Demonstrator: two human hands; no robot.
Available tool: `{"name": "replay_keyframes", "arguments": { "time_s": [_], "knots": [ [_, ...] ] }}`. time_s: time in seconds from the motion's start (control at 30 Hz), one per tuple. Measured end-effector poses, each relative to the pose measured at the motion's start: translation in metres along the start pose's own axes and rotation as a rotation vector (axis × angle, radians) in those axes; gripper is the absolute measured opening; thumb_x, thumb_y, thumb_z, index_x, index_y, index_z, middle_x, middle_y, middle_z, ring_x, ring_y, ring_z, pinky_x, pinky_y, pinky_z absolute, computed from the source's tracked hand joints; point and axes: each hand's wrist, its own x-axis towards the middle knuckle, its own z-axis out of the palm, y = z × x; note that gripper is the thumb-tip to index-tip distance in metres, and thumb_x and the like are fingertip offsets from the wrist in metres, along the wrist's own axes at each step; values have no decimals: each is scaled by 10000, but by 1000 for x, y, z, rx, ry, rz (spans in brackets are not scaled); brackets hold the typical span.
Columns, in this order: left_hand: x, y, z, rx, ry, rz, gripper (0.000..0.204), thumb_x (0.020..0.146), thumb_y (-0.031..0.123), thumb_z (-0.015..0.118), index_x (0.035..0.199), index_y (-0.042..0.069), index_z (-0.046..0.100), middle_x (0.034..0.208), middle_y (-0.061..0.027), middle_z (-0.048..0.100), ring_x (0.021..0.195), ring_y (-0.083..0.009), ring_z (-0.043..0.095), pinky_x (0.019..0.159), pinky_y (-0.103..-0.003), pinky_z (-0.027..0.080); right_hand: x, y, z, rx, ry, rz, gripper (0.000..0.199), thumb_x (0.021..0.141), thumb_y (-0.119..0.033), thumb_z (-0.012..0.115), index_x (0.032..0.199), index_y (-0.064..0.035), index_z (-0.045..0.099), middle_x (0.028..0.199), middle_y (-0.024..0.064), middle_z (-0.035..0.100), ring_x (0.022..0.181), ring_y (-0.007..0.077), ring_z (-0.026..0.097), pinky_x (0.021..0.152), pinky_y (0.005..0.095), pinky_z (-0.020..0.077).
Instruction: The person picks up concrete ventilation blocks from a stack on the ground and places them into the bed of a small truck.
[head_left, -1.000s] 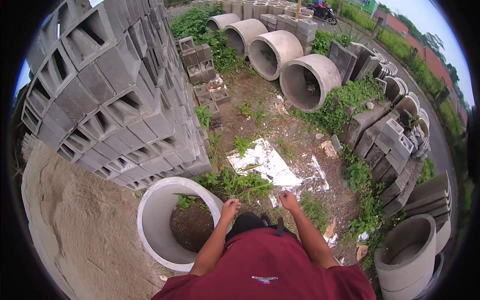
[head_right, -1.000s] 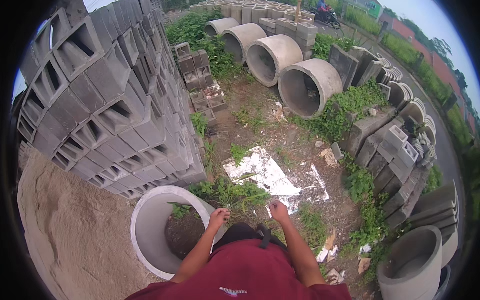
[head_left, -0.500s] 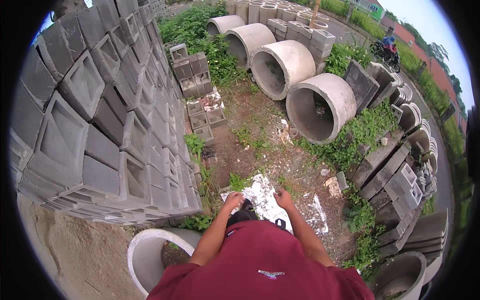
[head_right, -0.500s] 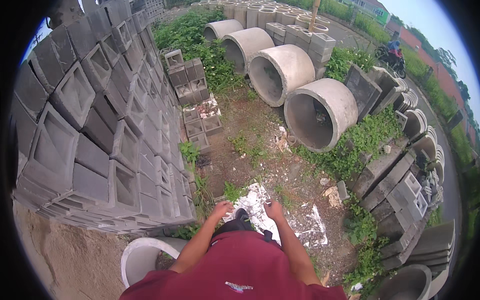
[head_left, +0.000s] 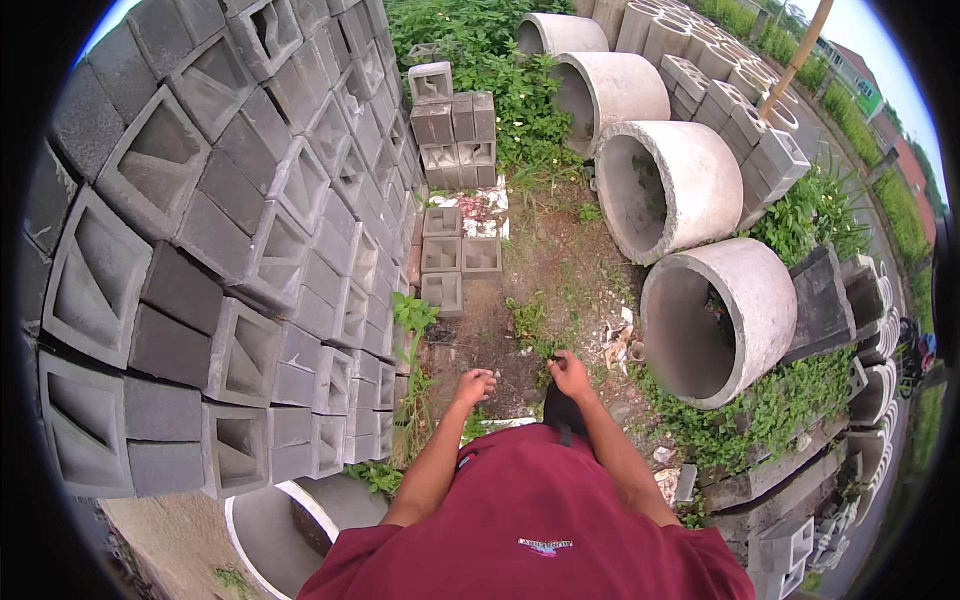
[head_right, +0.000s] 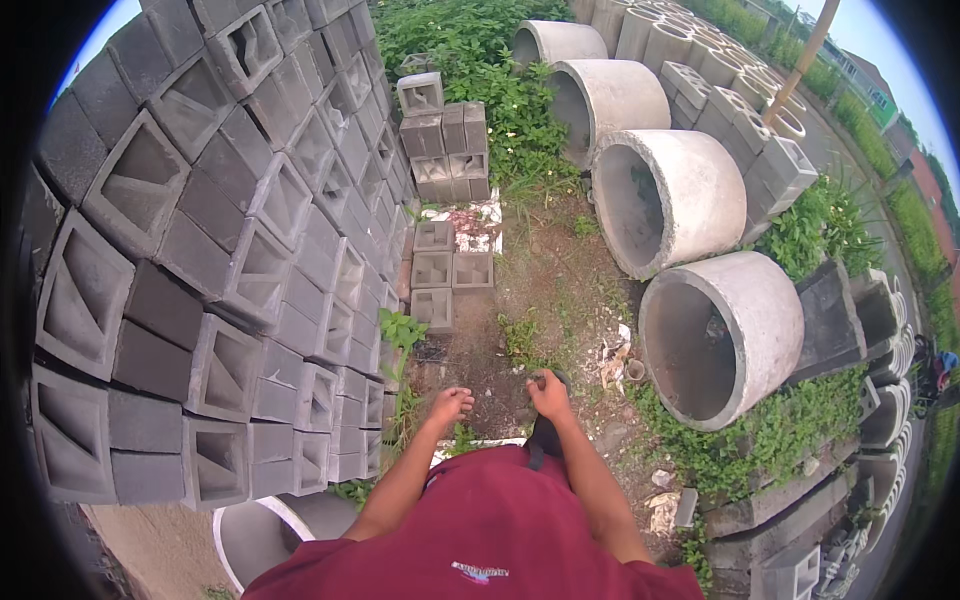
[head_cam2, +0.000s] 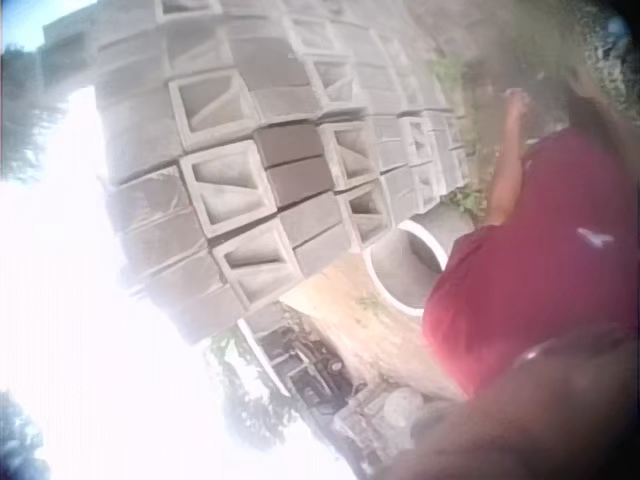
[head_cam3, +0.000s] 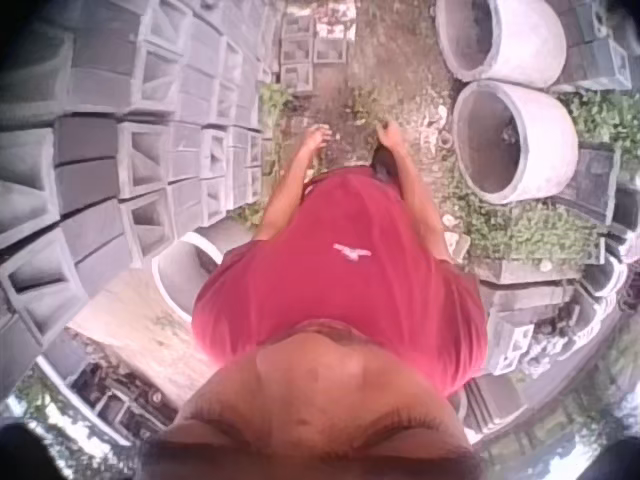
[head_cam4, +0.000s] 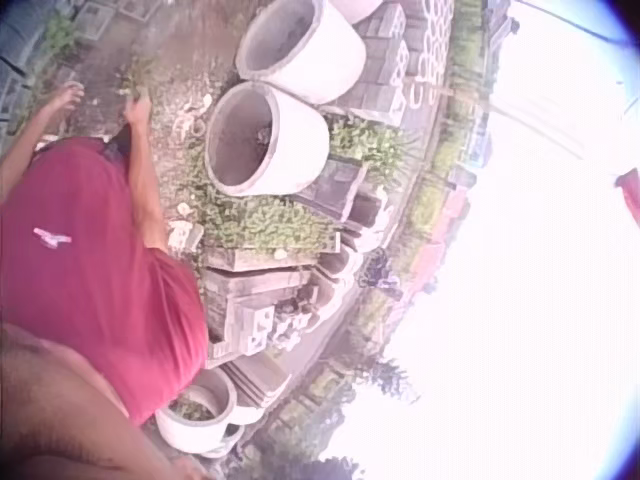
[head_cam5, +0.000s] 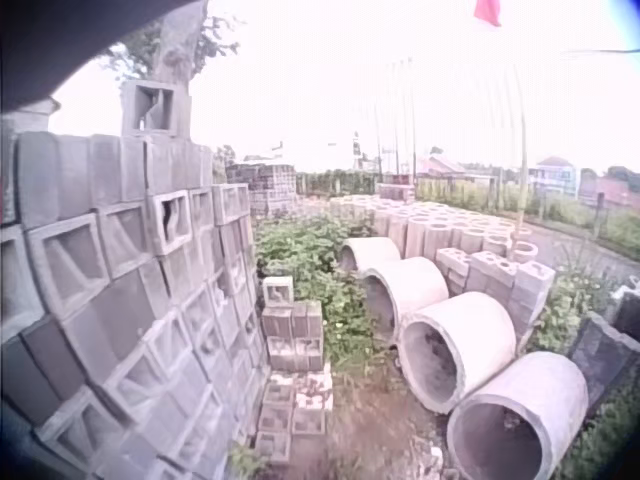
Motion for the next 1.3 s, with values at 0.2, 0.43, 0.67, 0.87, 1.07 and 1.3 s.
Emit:
{"name": "replay_keyframes", "arguments": {
  "time_s": [0.2, 0.43, 0.67, 0.87, 1.07, 1.3],
  "knots": [
    [92, 98, 62, -253, 253, 60, 267, 954, 302, 568, 1132, 108, 611, 1046, -38, 689, 861, -134, 644, 684, -323, 521, 198, 1, -75, -133, -152, -140, 368, 867, -290, 662, 1112, -24, 592, 830, 161, 698, 782, 312, 688, 717, 404, 531],
    [146, 192, 82, -461, 401, 130, 264, 973, 252, 527, 1146, 73, 616, 1051, -57, 687, 901, -131, 637, 745, -299, 509, 346, -36, -63, -127, -373, -256, 364, 864, -290, 663, 1113, -33, 593, 803, 152, 695, 764, 314, 687, 709, 404, 529],
    [256, 248, 55, -584, 401, 11, 264, 968, 268, 533, 1134, 84, 623, 1010, -32, 693, 852, -120, 641, 736, -295, 507, 484, -55, -37, -296, -688, -554, 421, 851, -273, 678, 1154, -7, 557, 837, 171, 691, 784, 334, 685, 717, 413, 538],
    [365, 302, -4, -346, 498, 37, 219, 932, 228, 579, 1022, 42, 648, 890, -56, 700, 770, -136, 651, 658, -308, 503, 596, -111, -9, -161, -724, -565, 417, 861, -227, 669, 1177, 12, 538, 836, 184, 685, 788, 334, 684, 705, 411, 536],
    [431, 314, -22, -226, 679, 62, 234, 902, 212, 605, 1021, 18, 662, 871, -96, 707, 808, -201, 677, 756, -343, 517, 692, -109, 34, -273, -957, -570, 447, 862, -209, 661, 1214, 19, 508, 836, 192, 679, 796, 359, 676, 705, 431, 528],
    [460, 280, 11, -596, 820, -137, 225, 941, 155, 569, 1113, 21, 624, 933, -93, 692, 858, -177, 668, 782, -320, 528, 787, -77, 113, -643, -1346, -638, 494, 885, -222, 635, 1281, 15, 460, 971, 245, 657, 899, 401, 651, 762, 480, 526]
  ]
}}
